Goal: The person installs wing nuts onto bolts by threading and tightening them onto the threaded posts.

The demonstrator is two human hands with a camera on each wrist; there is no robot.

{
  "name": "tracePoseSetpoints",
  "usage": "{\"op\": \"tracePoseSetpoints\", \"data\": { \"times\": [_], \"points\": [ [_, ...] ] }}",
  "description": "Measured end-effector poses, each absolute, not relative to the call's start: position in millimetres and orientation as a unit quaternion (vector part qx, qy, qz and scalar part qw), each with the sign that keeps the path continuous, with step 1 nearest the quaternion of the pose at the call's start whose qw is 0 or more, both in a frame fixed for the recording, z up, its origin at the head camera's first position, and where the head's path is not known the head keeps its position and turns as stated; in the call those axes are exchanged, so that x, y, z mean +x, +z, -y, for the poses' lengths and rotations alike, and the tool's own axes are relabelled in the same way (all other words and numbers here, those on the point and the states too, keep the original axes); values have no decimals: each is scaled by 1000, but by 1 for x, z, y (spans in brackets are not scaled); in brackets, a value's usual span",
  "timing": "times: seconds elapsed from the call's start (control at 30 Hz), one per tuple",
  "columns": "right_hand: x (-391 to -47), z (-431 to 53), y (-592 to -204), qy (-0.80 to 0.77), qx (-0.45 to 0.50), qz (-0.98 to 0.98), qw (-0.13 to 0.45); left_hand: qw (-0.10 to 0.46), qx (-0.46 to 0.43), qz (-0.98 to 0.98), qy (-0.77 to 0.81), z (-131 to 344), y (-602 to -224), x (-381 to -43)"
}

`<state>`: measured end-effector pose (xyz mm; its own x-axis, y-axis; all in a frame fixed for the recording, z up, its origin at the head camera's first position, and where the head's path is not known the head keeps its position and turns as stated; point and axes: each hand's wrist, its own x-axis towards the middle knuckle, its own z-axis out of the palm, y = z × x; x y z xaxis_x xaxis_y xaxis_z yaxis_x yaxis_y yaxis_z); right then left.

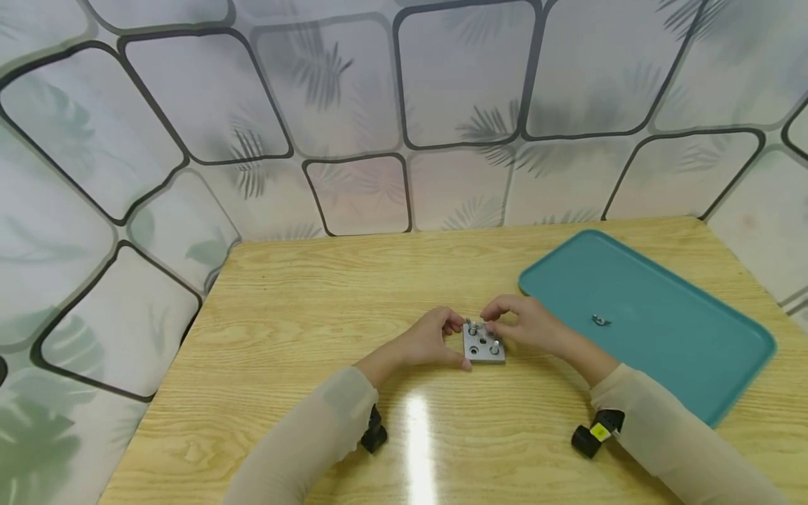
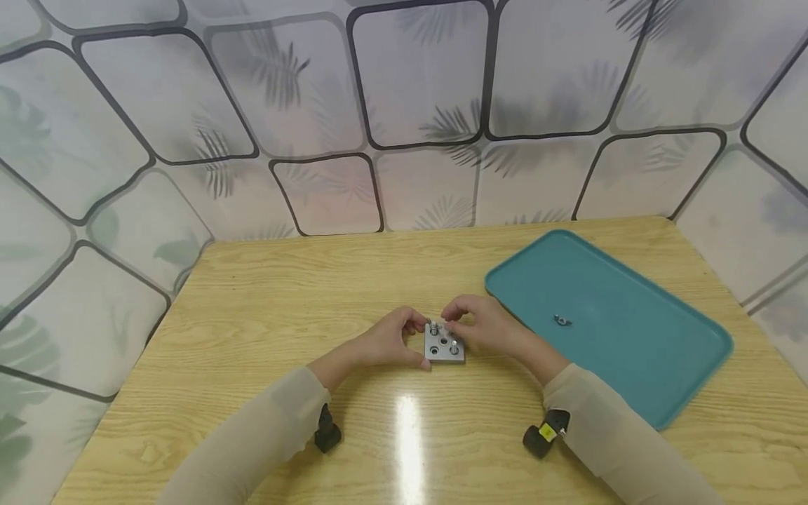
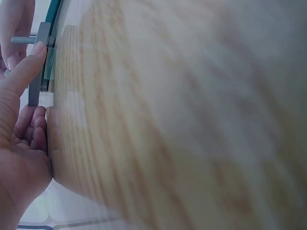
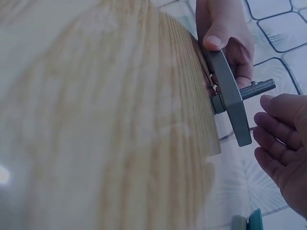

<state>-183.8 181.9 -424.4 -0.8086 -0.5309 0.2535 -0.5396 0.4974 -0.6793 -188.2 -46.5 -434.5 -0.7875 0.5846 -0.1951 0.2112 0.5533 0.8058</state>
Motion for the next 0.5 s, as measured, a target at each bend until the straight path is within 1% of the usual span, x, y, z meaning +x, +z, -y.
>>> {"op": "tracePoseSetpoints", "data": {
  "times": [0.33, 0.5],
  "points": [
    [-185, -176, -419, 398, 281, 873, -40, 230, 238, -846, 417, 47, -433, -188],
    [-187, -173, -419, 393, 283, 874, -48, 227, 242, -846, 417, 47, -433, -188]
  ]
}}
